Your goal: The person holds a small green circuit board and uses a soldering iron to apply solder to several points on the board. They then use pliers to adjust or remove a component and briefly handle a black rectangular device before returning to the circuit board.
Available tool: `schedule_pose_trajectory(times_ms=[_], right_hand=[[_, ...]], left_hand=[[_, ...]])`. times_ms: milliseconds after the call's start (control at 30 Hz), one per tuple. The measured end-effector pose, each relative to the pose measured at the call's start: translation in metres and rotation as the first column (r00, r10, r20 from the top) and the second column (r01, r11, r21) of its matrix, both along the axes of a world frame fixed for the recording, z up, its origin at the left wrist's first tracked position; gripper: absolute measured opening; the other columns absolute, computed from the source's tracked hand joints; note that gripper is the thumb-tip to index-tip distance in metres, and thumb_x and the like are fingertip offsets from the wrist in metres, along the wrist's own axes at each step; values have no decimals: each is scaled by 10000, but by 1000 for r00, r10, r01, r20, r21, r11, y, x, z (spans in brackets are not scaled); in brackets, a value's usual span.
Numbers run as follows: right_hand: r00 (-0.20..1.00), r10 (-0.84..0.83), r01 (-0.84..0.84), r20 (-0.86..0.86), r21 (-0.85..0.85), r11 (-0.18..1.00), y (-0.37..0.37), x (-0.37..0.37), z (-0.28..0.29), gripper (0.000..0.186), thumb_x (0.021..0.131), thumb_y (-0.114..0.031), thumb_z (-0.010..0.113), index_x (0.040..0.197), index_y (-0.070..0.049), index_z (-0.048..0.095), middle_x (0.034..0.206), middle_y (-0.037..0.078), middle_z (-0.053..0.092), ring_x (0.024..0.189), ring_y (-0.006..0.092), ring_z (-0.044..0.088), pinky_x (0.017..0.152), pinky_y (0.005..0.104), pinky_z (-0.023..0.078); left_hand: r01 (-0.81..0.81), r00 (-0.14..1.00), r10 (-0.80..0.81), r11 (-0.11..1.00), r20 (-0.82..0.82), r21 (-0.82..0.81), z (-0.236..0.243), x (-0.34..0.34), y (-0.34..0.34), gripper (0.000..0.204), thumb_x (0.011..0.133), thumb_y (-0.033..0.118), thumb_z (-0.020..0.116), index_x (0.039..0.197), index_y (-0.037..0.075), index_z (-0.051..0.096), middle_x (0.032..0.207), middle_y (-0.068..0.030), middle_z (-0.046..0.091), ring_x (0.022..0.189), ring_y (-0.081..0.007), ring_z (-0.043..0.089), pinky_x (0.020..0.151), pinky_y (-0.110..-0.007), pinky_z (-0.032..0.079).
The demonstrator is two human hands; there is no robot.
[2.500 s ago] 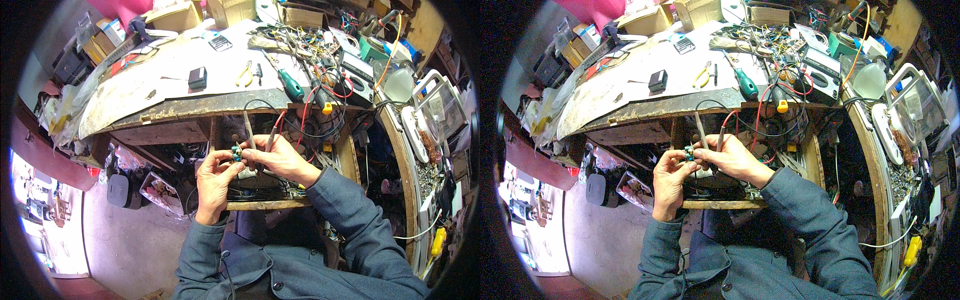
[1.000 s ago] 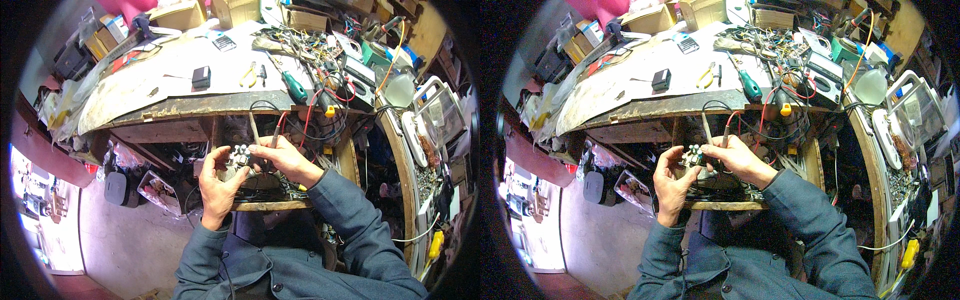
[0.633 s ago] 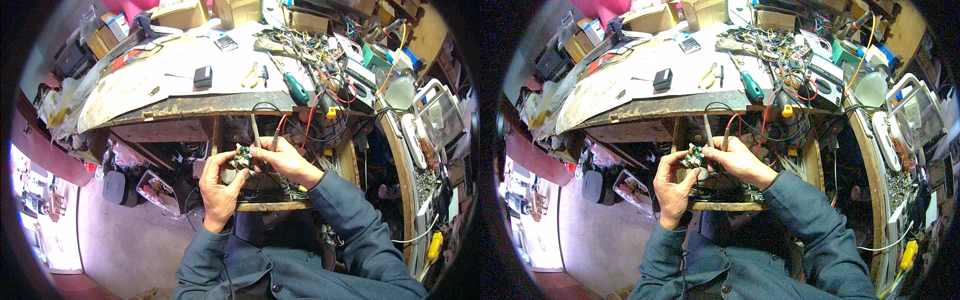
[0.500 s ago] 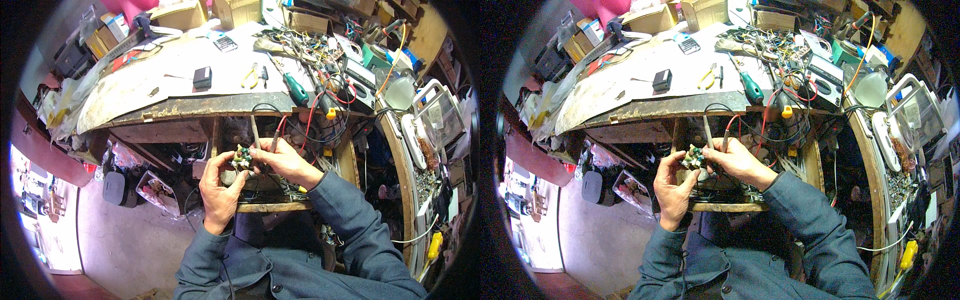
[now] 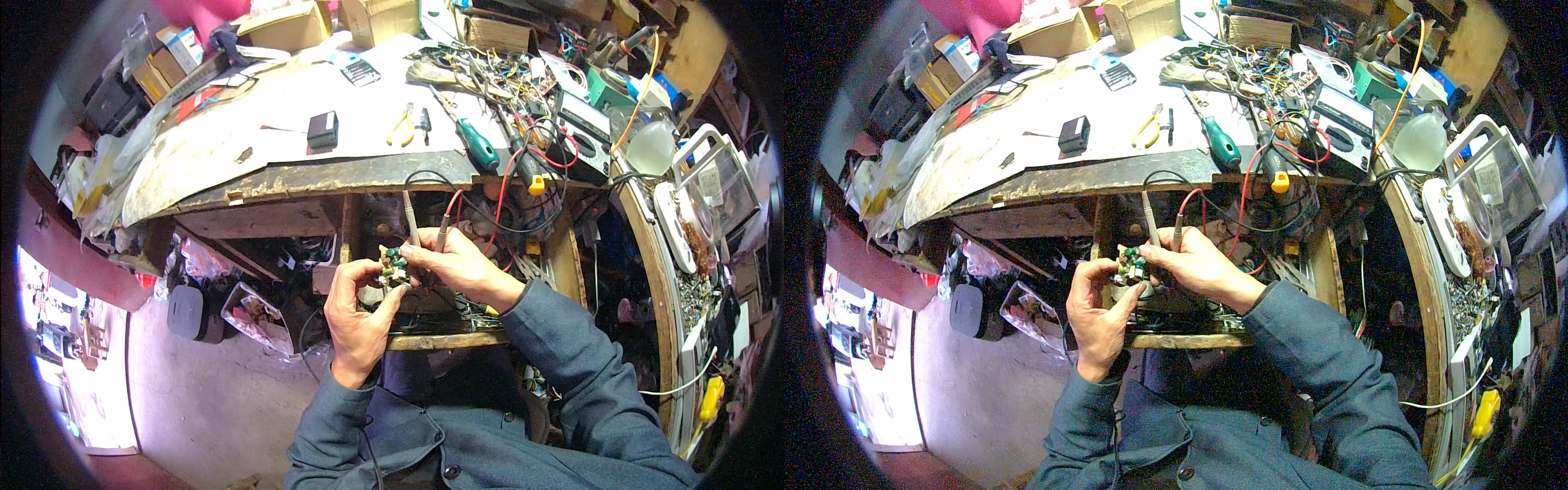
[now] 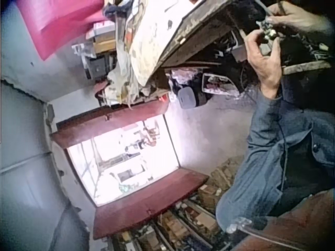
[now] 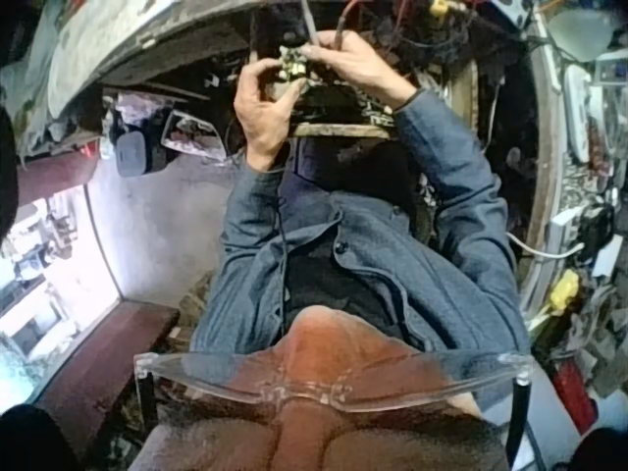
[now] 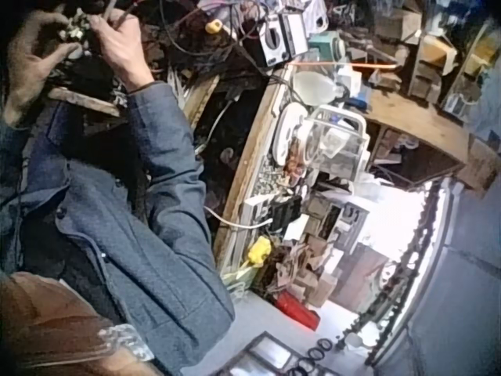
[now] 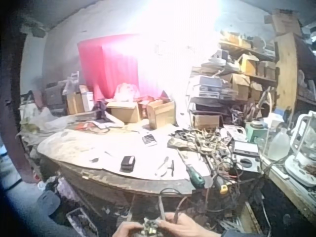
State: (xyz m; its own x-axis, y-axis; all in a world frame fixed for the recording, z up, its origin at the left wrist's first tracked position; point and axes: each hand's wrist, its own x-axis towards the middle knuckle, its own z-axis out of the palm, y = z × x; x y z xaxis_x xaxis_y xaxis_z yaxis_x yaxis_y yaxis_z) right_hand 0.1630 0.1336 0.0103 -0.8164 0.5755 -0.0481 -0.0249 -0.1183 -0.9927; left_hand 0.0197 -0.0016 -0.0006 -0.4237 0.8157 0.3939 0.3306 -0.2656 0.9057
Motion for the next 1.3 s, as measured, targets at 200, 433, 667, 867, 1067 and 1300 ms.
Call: schedule_pose_trajectory(times_ms=[200, 433, 667, 867, 1067, 1300], right_hand=[[997, 29, -25, 64, -66, 998, -4, 2, 11, 297, 1025, -317, 614, 951, -35, 670, 775, -3, 643, 691, 78, 590, 610, 250, 453], [988, 122, -114, 91, -90, 989, -13, 3, 20, 298, 900, -322, 780, 936, -34, 713, 776, -21, 650, 675, 65, 565, 613, 240, 439], [995, 76, -67, 71, -128, 990, -7, 5, 17, 240, 863, -251, 809, 933, -44, 710, 754, -32, 640, 641, 59, 549, 565, 235, 413], [977, 148, -146, 154, -26, 989, -5, 6, 16, 234, 840, -251, 819, 862, -45, 709, 683, -38, 598, 633, 62, 533, 582, 248, 399], [982, 120, -123, 148, 10, 992, -5, 6, 16, 250, 862, -287, 789, 862, -46, 723, 663, -25, 605, 608, 64, 529, 560, 252, 377], [975, 123, -112, 187, -68, 991, -7, 8, 20, 243, 888, -289, 758, 905, -49, 719, 664, -33, 609, 592, 54, 524, 546, 244, 366]], left_hand=[[-169, 983, 174, 982, -61, 85, -1, 7, 2, 371, 738, -16, 834, 1026, 30, 605, 976, -91, 617, 854, -205, 628, 765, -313, 520], [-197, 951, 209, 977, -227, 76, 2, 13, -3, 335, 786, -72, 766, 1037, 38, 574, 992, -48, 590, 920, -151, 618, 849, -285, 520], [-27, 979, 1, 992, 203, 126, -3, 6, -1, 477, 841, -10, 711, 1265, 29, 496, 1100, -75, 604, 1012, -162, 619, 895, -306, 523], [118, 902, -112, 993, 416, 11, 4, -8, 4, 254, 1010, 96, 584, 1223, -28, 642, 1103, -82, 672, 985, -127, 628, 876, -263, 509], [60, 922, -40, 997, 384, -40, 3, -7, 6, 209, 988, 87, 606, 1153, -17, 683, 962, -32, 686, 829, -78, 614, 753, -218, 491], [30, 921, -9, 998, 388, -50, -2, -9, 9, 181, 980, 95, 629, 1113, -7, 697, 906, -25, 681, 759, -64, 587, 678, -214, 467]])
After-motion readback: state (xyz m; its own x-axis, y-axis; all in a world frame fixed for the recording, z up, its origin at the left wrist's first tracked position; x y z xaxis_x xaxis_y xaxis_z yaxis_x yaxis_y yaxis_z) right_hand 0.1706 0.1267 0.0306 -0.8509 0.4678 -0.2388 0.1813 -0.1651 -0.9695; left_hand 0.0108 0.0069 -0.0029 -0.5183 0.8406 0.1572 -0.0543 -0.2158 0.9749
